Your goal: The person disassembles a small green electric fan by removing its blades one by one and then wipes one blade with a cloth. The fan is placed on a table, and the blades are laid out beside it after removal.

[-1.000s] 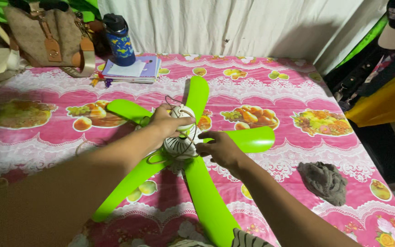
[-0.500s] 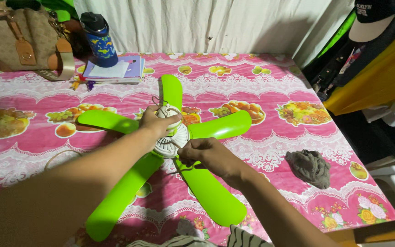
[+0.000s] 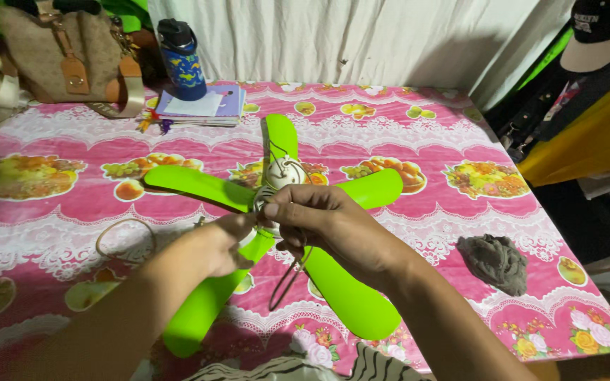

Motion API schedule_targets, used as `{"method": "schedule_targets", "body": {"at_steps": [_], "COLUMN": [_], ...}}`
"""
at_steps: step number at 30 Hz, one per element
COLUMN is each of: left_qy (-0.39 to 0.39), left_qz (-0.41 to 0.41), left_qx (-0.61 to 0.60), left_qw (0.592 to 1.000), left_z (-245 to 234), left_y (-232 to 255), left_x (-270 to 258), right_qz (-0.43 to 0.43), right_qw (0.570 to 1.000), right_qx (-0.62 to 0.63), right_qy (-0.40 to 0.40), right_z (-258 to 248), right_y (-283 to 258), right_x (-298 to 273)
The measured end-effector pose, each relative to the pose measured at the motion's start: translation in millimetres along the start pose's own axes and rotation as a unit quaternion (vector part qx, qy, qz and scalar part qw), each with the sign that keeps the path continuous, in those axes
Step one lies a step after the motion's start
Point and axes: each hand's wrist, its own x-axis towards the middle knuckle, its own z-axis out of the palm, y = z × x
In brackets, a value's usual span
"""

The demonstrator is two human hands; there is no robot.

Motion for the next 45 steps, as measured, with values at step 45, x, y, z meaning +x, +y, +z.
{"method": "schedule_targets", "body": {"at_steps": [45], "left_qy": [0.162], "left_qz": [0.093], "left_qx": [-0.47], "left_qw": [0.862], "left_z": [-265], "left_y": [10], "left_x": [-38], "right_qz": [-0.118], "right_qw": [0.817], "right_qx": [-0.464], "right_qy": [0.323], "right_z": [-50], "right_y": [-23], "right_x": [13]}}
